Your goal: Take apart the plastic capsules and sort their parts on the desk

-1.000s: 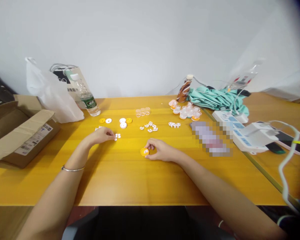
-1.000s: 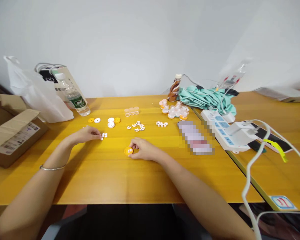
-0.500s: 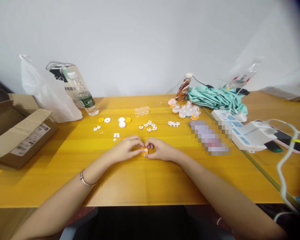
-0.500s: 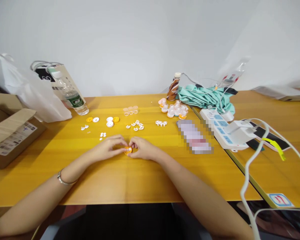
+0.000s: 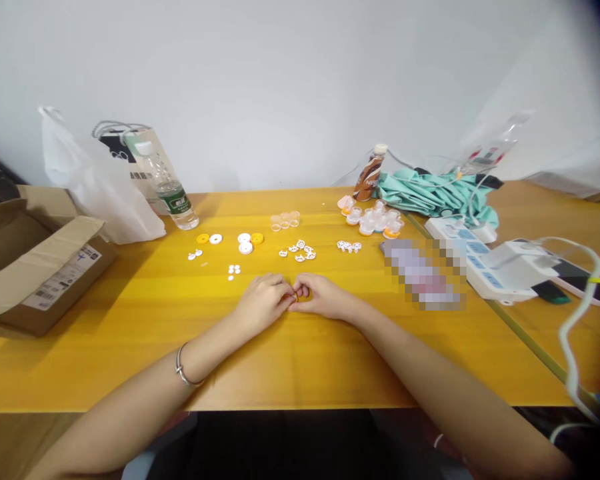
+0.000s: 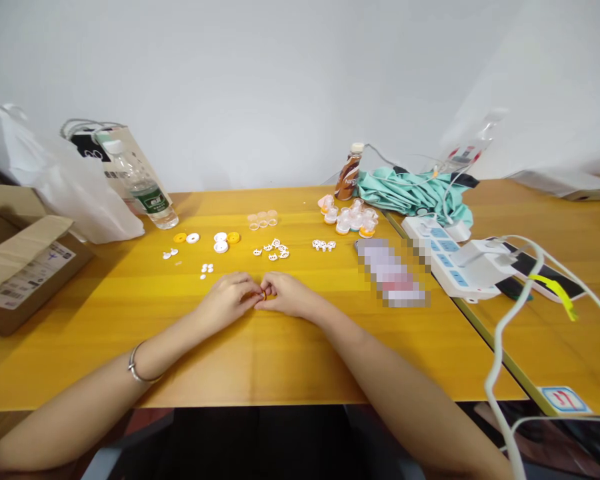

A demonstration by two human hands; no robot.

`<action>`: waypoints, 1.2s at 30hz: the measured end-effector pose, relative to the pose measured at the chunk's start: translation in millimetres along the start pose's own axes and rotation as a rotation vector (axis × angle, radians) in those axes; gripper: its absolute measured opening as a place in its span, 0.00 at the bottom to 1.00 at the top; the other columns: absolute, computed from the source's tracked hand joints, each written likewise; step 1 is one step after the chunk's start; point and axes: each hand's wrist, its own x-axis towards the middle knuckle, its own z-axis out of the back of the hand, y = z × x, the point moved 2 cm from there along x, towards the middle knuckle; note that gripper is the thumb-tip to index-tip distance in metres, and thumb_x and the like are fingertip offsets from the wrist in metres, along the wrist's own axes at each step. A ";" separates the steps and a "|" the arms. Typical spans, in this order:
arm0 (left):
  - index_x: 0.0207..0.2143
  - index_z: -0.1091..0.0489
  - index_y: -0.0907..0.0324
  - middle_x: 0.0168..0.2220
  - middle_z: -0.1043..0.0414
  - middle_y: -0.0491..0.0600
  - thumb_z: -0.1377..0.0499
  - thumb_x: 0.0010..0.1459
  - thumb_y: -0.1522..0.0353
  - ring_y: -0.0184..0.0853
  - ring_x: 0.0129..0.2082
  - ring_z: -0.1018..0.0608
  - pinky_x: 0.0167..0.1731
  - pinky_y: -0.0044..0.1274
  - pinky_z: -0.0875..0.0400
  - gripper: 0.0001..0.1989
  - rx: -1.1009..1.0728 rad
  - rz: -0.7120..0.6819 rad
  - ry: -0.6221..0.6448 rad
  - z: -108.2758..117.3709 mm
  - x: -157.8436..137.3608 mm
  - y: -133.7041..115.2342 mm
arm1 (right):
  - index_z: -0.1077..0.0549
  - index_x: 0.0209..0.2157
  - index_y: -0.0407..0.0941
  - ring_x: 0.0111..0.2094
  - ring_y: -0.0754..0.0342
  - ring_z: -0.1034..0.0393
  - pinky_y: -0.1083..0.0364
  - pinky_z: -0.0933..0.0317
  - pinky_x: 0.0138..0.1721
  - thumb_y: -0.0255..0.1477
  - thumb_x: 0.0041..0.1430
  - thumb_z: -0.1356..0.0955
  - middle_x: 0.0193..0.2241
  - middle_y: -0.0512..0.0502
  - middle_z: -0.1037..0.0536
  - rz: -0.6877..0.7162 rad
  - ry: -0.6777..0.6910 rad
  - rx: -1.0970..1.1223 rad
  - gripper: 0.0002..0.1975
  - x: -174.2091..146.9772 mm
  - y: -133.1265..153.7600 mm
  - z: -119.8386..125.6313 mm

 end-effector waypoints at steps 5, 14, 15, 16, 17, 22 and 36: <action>0.32 0.26 0.57 0.30 0.28 0.48 0.44 0.57 0.65 0.34 0.33 0.28 0.33 0.26 0.41 0.08 0.101 -0.042 0.014 1.8 1.4 0.2 | 0.36 0.26 0.43 0.26 0.60 0.41 0.60 0.45 0.27 0.31 0.45 0.30 0.23 0.54 0.34 0.011 -0.006 0.000 0.10 0.1 -0.9 -0.3; 0.30 0.26 0.58 0.28 0.26 0.48 0.45 0.56 0.67 0.34 0.31 0.27 0.32 0.26 0.43 0.08 0.070 -0.005 -0.044 -0.7 2.0 -0.6 | 0.35 0.26 0.42 0.26 0.60 0.40 0.60 0.44 0.28 0.29 0.46 0.31 0.23 0.53 0.33 0.003 -0.007 0.009 0.08 -0.5 1.5 0.7; 0.29 0.26 0.58 0.27 0.26 0.48 0.45 0.55 0.68 0.34 0.31 0.27 0.31 0.25 0.43 0.08 0.055 0.020 -0.047 -0.5 2.2 -2.0 | 0.35 0.26 0.42 0.26 0.60 0.40 0.60 0.44 0.28 0.29 0.46 0.31 0.23 0.53 0.33 0.004 -0.007 0.006 0.08 -0.4 1.5 0.7; 0.29 0.27 0.58 0.27 0.27 0.48 0.44 0.54 0.68 0.34 0.30 0.27 0.31 0.25 0.43 0.07 0.036 0.049 -0.046 -0.1 2.4 -3.3 | 0.35 0.26 0.42 0.26 0.60 0.40 0.60 0.44 0.28 0.28 0.46 0.32 0.23 0.53 0.33 0.004 -0.008 0.001 0.07 -0.3 1.3 0.6; 0.28 0.27 0.58 0.26 0.27 0.48 0.44 0.53 0.69 0.33 0.29 0.27 0.30 0.24 0.42 0.07 0.017 0.078 -0.043 0.3 2.8 -4.4 | 0.35 0.26 0.42 0.26 0.60 0.40 0.60 0.44 0.28 0.28 0.46 0.32 0.23 0.53 0.33 0.004 -0.009 -0.004 0.07 -0.2 1.0 0.4; 0.27 0.27 0.59 0.25 0.27 0.48 0.43 0.51 0.70 0.33 0.27 0.27 0.29 0.23 0.40 0.06 -0.048 0.169 -0.015 1.9 4.9 -5.7 | 0.35 0.26 0.42 0.26 0.60 0.40 0.60 0.44 0.28 0.26 0.45 0.32 0.23 0.53 0.34 -0.001 -0.010 -0.012 0.07 0.5 -1.2 -0.8; 0.29 0.30 0.59 0.31 0.28 0.48 0.45 0.55 0.69 0.32 0.32 0.27 0.35 0.23 0.37 0.05 -0.138 0.078 -0.154 36.3 -0.5 32.6 | 0.32 0.30 0.42 0.28 0.59 0.38 0.59 0.43 0.30 0.32 0.44 0.29 0.26 0.51 0.32 -0.038 0.004 0.014 0.12 -0.7 1.0 0.6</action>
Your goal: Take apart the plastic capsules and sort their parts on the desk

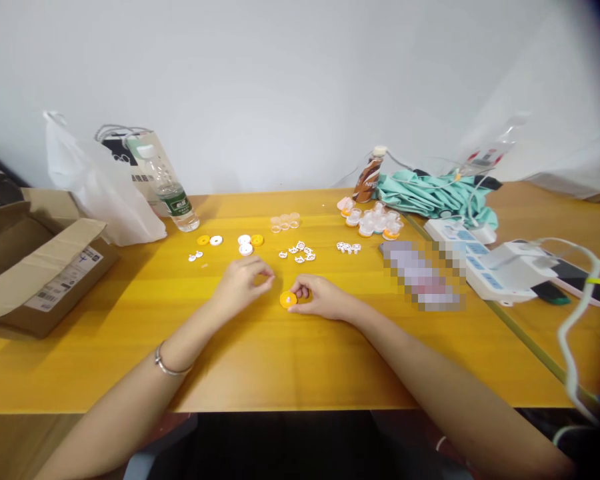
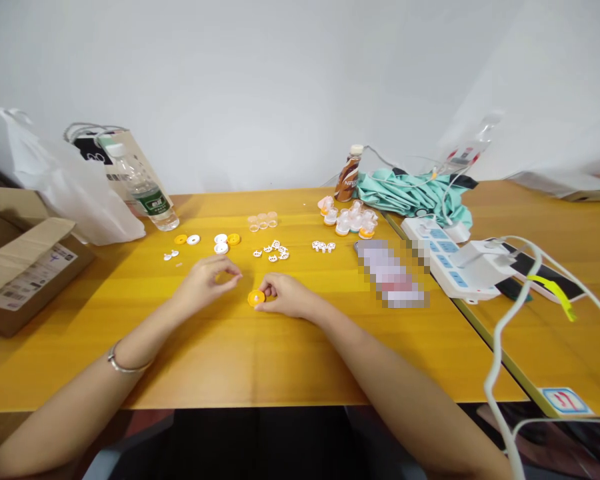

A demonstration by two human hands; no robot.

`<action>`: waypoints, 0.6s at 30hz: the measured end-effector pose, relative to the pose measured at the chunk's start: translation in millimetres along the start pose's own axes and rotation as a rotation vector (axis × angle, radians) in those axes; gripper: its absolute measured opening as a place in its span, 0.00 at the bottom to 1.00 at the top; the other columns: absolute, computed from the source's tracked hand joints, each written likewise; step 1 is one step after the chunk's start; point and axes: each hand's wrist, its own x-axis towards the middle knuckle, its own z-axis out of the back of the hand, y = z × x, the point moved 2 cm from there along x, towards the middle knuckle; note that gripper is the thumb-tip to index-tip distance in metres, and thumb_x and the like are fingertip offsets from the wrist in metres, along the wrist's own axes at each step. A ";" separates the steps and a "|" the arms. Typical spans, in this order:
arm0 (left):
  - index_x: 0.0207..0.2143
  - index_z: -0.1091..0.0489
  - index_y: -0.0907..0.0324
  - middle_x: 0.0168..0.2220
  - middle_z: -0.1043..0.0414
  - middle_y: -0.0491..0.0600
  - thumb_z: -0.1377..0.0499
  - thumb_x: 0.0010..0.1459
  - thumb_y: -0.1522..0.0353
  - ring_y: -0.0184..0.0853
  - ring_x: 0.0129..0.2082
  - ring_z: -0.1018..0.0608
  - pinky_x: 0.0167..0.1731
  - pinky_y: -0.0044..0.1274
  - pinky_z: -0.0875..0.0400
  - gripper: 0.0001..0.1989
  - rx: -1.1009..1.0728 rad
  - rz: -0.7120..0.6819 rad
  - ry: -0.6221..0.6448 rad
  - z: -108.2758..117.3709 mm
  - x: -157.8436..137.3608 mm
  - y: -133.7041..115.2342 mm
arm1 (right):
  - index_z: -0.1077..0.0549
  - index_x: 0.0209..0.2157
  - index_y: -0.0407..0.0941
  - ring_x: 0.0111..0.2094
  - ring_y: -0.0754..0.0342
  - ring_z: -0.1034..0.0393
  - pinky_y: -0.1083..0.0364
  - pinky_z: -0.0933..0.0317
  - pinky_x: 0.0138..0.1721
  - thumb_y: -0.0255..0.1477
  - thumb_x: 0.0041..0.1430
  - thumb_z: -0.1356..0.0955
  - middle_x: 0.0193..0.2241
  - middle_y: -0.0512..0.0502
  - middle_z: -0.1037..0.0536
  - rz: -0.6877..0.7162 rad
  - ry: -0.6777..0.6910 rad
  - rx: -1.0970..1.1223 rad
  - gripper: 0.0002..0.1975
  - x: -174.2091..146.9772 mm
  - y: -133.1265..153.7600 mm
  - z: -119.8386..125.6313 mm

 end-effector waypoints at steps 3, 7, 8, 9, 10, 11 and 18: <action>0.28 0.30 0.59 0.31 0.28 0.50 0.46 0.54 0.70 0.34 0.31 0.27 0.32 0.23 0.38 0.06 0.260 0.113 0.097 19.8 -0.5 20.4 | 0.31 0.30 0.42 0.28 0.59 0.37 0.59 0.42 0.31 0.31 0.44 0.29 0.27 0.51 0.31 -0.015 -0.006 -0.016 0.12 -1.4 0.9 1.0; 0.26 0.30 0.60 0.31 0.26 0.52 0.48 0.53 0.70 0.37 0.30 0.26 0.28 0.24 0.40 0.08 0.549 0.291 0.239 26.8 -3.8 29.5 | 0.31 0.30 0.42 0.28 0.59 0.37 0.59 0.42 0.31 0.31 0.44 0.29 0.27 0.51 0.30 -0.020 0.000 -0.014 0.11 -2.3 2.0 2.2; 0.25 0.30 0.60 0.31 0.26 0.53 0.49 0.53 0.70 0.37 0.29 0.26 0.28 0.24 0.41 0.09 0.581 0.311 0.262 25.5 -4.5 28.8 | 0.31 0.30 0.42 0.29 0.59 0.37 0.59 0.42 0.31 0.31 0.44 0.29 0.27 0.51 0.30 -0.019 0.003 -0.015 0.11 -2.3 2.2 2.4; 0.25 0.30 0.60 0.30 0.26 0.53 0.49 0.53 0.70 0.37 0.29 0.26 0.28 0.24 0.41 0.09 0.600 0.321 0.281 23.6 -5.0 27.6 | 0.31 0.30 0.42 0.29 0.59 0.37 0.59 0.42 0.31 0.31 0.44 0.29 0.27 0.51 0.30 -0.017 0.005 -0.016 0.11 -2.3 2.3 2.5; 0.25 0.30 0.60 0.30 0.26 0.53 0.49 0.53 0.71 0.38 0.29 0.25 0.28 0.24 0.41 0.09 0.606 0.325 0.295 21.5 -5.5 26.3 | 0.31 0.31 0.42 0.29 0.59 0.37 0.59 0.42 0.31 0.31 0.44 0.29 0.28 0.51 0.30 -0.015 0.006 -0.017 0.11 -2.3 2.4 2.6; 0.25 0.30 0.59 0.30 0.26 0.53 0.50 0.52 0.71 0.38 0.28 0.25 0.27 0.24 0.41 0.09 0.601 0.326 0.306 19.6 -5.9 25.5 | 0.31 0.31 0.42 0.29 0.59 0.37 0.59 0.42 0.31 0.31 0.44 0.29 0.28 0.51 0.30 -0.015 0.006 -0.016 0.11 -2.3 2.5 2.7; 0.28 0.29 0.58 0.29 0.26 0.51 0.46 0.50 0.67 0.36 0.29 0.26 0.26 0.22 0.41 0.07 0.311 0.364 0.292 25.1 -8.9 40.5 | 0.31 0.30 0.42 0.29 0.59 0.37 0.59 0.42 0.31 0.31 0.44 0.29 0.27 0.51 0.30 -0.024 0.004 -0.010 0.11 -3.0 4.2 3.2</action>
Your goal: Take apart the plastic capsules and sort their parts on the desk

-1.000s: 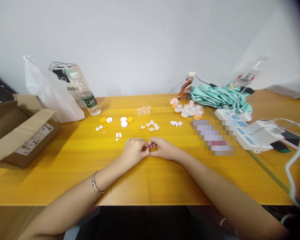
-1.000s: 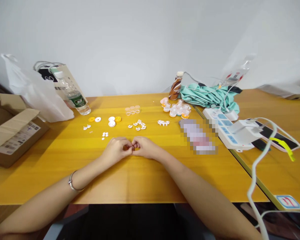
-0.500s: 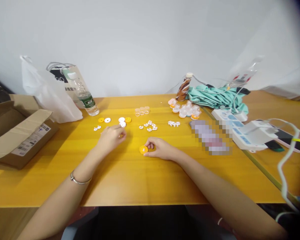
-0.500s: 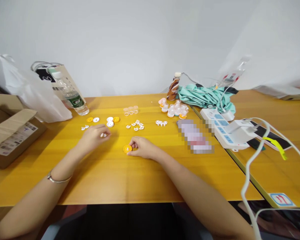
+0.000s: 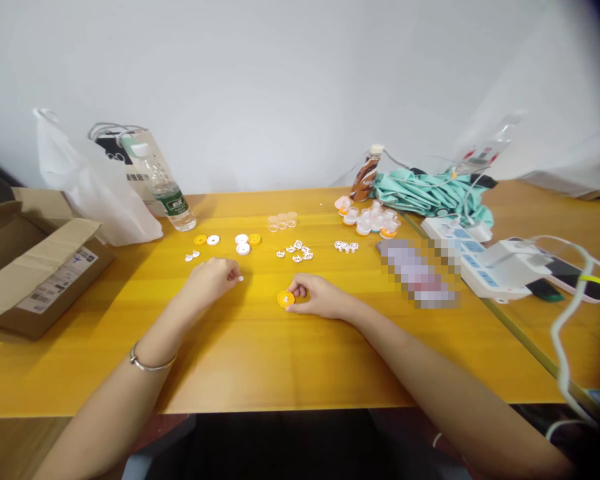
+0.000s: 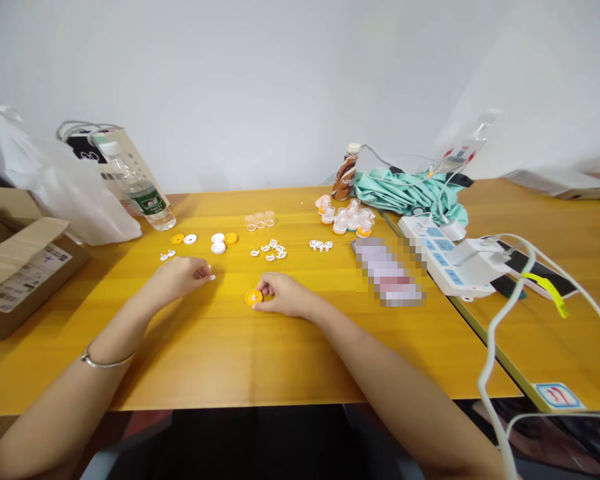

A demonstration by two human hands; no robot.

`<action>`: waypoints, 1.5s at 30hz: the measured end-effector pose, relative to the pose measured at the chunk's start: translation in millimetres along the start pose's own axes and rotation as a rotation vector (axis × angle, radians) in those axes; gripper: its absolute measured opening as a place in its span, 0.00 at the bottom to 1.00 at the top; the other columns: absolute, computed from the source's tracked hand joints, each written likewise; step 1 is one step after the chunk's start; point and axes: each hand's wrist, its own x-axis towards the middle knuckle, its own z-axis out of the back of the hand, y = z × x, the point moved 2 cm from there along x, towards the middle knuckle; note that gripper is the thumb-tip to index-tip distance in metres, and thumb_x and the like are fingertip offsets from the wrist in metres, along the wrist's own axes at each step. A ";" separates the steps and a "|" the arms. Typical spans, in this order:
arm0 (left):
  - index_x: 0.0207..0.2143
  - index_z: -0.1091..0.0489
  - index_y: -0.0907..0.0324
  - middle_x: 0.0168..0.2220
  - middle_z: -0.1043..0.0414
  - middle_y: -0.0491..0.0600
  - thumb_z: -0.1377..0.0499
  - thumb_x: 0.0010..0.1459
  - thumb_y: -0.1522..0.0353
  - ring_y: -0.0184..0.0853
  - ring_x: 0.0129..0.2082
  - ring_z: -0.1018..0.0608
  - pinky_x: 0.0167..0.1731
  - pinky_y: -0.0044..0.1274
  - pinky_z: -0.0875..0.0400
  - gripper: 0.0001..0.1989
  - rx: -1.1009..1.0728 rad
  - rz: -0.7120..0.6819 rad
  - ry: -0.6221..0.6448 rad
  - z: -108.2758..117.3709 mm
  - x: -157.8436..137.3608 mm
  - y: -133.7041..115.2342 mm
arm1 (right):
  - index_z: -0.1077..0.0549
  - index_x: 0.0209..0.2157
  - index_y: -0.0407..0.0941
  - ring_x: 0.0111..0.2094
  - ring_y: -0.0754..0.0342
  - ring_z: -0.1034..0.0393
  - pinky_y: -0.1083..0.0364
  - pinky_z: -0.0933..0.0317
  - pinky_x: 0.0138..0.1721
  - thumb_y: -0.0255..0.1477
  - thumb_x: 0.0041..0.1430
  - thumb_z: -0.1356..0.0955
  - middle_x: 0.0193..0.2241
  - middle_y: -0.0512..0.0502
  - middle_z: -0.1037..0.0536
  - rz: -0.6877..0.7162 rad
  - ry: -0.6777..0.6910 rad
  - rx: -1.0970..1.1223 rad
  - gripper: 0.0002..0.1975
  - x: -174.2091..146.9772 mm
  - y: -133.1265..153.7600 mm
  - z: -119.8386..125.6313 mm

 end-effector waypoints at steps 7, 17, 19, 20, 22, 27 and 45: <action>0.22 0.30 0.58 0.23 0.27 0.47 0.43 0.43 0.66 0.32 0.24 0.29 0.23 0.20 0.42 0.05 -0.033 0.107 0.079 3.3 5.0 37.1 | 0.31 0.30 0.42 0.29 0.58 0.37 0.59 0.42 0.32 0.31 0.44 0.29 0.28 0.51 0.30 0.011 -0.004 0.002 0.11 1.0 -4.5 -1.8; 0.21 0.34 0.59 0.21 0.30 0.47 0.44 0.45 0.55 0.33 0.21 0.31 0.20 0.21 0.46 0.16 -0.088 0.106 0.119 2.9 5.9 14.4 | 0.32 0.31 0.42 0.29 0.59 0.37 0.59 0.42 0.31 0.32 0.45 0.29 0.27 0.51 0.31 0.018 0.011 -0.006 0.12 1.8 -5.4 -2.7; 0.19 0.35 0.59 0.20 0.31 0.47 0.44 0.45 0.52 0.33 0.20 0.32 0.20 0.22 0.47 0.19 -0.068 0.099 0.133 0.2 5.1 8.6 | 0.32 0.31 0.42 0.29 0.59 0.37 0.59 0.42 0.31 0.32 0.45 0.30 0.27 0.51 0.31 0.018 0.014 -0.007 0.12 1.7 -4.9 -2.7; 0.19 0.36 0.59 0.19 0.32 0.47 0.45 0.46 0.51 0.33 0.20 0.32 0.20 0.22 0.48 0.19 -0.056 0.100 0.135 -1.5 5.2 7.5 | 0.32 0.31 0.42 0.29 0.59 0.37 0.59 0.42 0.31 0.32 0.45 0.30 0.27 0.51 0.31 0.018 0.013 -0.007 0.11 1.6 -4.7 -2.6; 0.18 0.37 0.58 0.19 0.32 0.48 0.46 0.48 0.51 0.33 0.20 0.32 0.21 0.22 0.48 0.20 -0.032 0.102 0.124 -4.6 6.5 9.0 | 0.32 0.31 0.42 0.29 0.59 0.37 0.59 0.42 0.31 0.32 0.45 0.30 0.28 0.51 0.31 0.019 0.008 -0.005 0.11 1.5 -4.2 -2.5; 0.19 0.37 0.59 0.19 0.32 0.49 0.48 0.52 0.53 0.34 0.20 0.31 0.22 0.22 0.46 0.20 -0.022 0.082 0.031 -7.9 9.4 14.2 | 0.31 0.30 0.42 0.29 0.59 0.37 0.59 0.42 0.31 0.32 0.44 0.29 0.27 0.51 0.30 0.020 0.000 -0.005 0.11 1.7 -4.2 -2.4; 0.33 0.30 0.60 0.31 0.30 0.48 0.52 0.63 0.67 0.31 0.31 0.29 0.31 0.23 0.42 0.12 0.101 -0.785 -0.366 -39.7 -5.0 -61.5 | 0.31 0.28 0.41 0.26 0.60 0.40 0.60 0.44 0.28 0.30 0.45 0.30 0.23 0.53 0.34 0.038 -0.002 0.096 0.09 4.3 -5.8 -4.0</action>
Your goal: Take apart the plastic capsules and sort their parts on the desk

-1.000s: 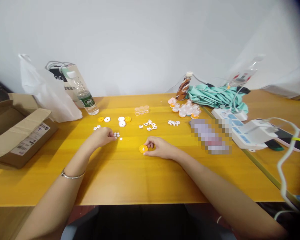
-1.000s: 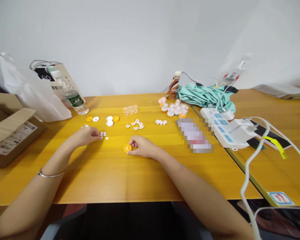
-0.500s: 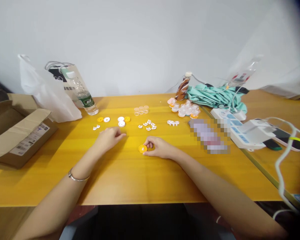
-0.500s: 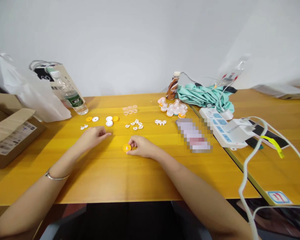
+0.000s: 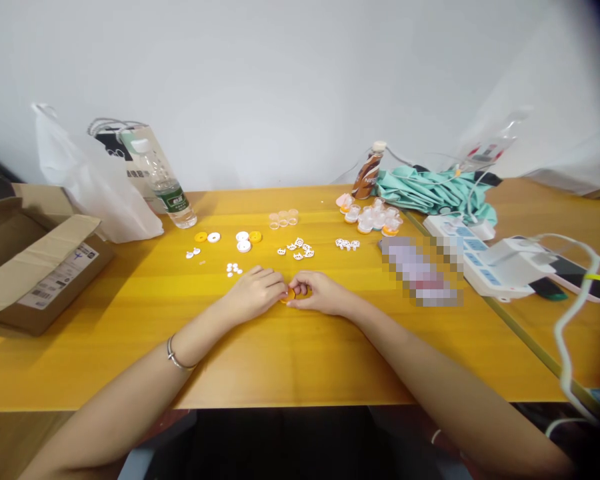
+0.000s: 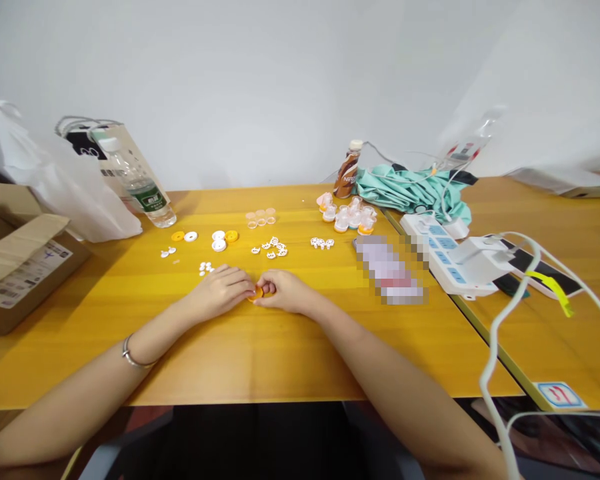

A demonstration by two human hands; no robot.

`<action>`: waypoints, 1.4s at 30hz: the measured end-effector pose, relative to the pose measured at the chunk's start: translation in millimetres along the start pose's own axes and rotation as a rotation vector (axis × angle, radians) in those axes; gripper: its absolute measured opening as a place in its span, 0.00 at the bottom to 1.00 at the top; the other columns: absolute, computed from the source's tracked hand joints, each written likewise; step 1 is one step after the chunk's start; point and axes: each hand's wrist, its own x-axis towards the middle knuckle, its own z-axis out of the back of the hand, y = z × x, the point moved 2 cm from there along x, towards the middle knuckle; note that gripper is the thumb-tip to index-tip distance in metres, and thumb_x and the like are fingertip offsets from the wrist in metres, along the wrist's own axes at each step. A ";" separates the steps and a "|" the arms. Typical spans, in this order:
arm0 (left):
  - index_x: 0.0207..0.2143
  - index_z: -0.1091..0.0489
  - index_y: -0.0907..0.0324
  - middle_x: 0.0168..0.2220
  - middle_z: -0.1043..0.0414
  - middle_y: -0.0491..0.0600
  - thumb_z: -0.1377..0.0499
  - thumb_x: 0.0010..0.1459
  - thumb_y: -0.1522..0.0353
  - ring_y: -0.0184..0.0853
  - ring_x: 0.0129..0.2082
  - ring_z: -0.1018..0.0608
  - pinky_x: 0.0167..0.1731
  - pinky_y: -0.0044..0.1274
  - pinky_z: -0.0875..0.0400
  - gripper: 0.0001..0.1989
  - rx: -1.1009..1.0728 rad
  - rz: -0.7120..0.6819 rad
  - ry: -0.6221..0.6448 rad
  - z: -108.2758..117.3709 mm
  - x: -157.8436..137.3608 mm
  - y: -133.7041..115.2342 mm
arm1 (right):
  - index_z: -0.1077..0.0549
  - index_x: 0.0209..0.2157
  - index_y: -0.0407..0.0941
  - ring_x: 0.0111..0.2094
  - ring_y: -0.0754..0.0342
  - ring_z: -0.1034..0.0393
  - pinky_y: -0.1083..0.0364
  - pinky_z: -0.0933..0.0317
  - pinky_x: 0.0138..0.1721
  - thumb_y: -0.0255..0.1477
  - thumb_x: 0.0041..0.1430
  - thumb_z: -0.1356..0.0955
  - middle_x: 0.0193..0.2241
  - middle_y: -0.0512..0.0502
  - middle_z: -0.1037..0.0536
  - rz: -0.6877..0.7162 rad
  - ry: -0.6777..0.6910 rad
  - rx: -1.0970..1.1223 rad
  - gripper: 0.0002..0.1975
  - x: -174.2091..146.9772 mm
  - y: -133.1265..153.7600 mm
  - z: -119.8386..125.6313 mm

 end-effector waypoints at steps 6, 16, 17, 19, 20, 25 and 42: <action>0.34 0.32 0.62 0.31 0.30 0.49 0.53 0.63 0.69 0.31 0.30 0.31 0.32 0.25 0.43 0.12 0.128 -0.138 0.013 3.7 0.6 -1.5 | 0.31 0.28 0.41 0.25 0.60 0.40 0.59 0.44 0.28 0.30 0.44 0.30 0.23 0.53 0.34 0.009 -0.009 -0.024 0.09 0.2 1.6 1.0; 0.32 0.32 0.64 0.29 0.30 0.49 0.51 0.62 0.73 0.31 0.29 0.31 0.30 0.25 0.42 0.10 0.278 -0.331 -0.016 14.7 4.2 -7.1 | 0.32 0.27 0.41 0.24 0.61 0.42 0.60 0.45 0.26 0.30 0.44 0.30 0.22 0.53 0.35 -0.007 -0.007 0.000 0.09 1.1 1.2 -0.4; 0.32 0.32 0.64 0.29 0.30 0.49 0.51 0.62 0.74 0.31 0.28 0.31 0.30 0.25 0.42 0.10 0.275 -0.337 -0.026 14.4 4.1 -7.0 | 0.32 0.27 0.41 0.24 0.60 0.42 0.59 0.45 0.26 0.30 0.44 0.30 0.22 0.53 0.35 -0.008 -0.007 0.003 0.09 1.1 0.6 -0.6; 0.32 0.32 0.64 0.29 0.30 0.50 0.51 0.62 0.74 0.31 0.28 0.31 0.30 0.25 0.42 0.09 0.269 -0.342 -0.038 13.5 3.6 -6.3 | 0.31 0.28 0.41 0.25 0.60 0.41 0.59 0.45 0.27 0.30 0.44 0.30 0.23 0.53 0.35 -0.013 -0.010 0.011 0.10 1.2 -0.7 -0.9; 0.33 0.32 0.64 0.29 0.30 0.50 0.51 0.62 0.74 0.31 0.29 0.31 0.30 0.25 0.42 0.09 0.266 -0.343 -0.040 12.9 3.3 -5.8 | 0.31 0.28 0.41 0.25 0.60 0.41 0.59 0.44 0.27 0.31 0.44 0.30 0.23 0.53 0.35 -0.014 -0.011 0.015 0.10 1.2 -1.4 -1.1; 0.34 0.32 0.64 0.30 0.29 0.49 0.51 0.62 0.73 0.31 0.29 0.30 0.31 0.25 0.41 0.08 0.253 -0.331 -0.033 9.7 1.8 -2.7 | 0.31 0.28 0.41 0.24 0.60 0.41 0.59 0.44 0.27 0.31 0.44 0.30 0.22 0.53 0.35 -0.010 -0.019 0.025 0.10 1.8 -4.2 -2.1; 0.33 0.30 0.61 0.31 0.31 0.48 0.45 0.57 0.69 0.30 0.32 0.28 0.34 0.22 0.35 0.06 -0.466 0.127 0.109 2.8 7.8 6.8 | 0.30 0.28 0.41 0.25 0.61 0.40 0.60 0.44 0.27 0.29 0.44 0.29 0.23 0.53 0.33 0.012 -0.021 -0.010 0.08 1.4 -2.7 -0.9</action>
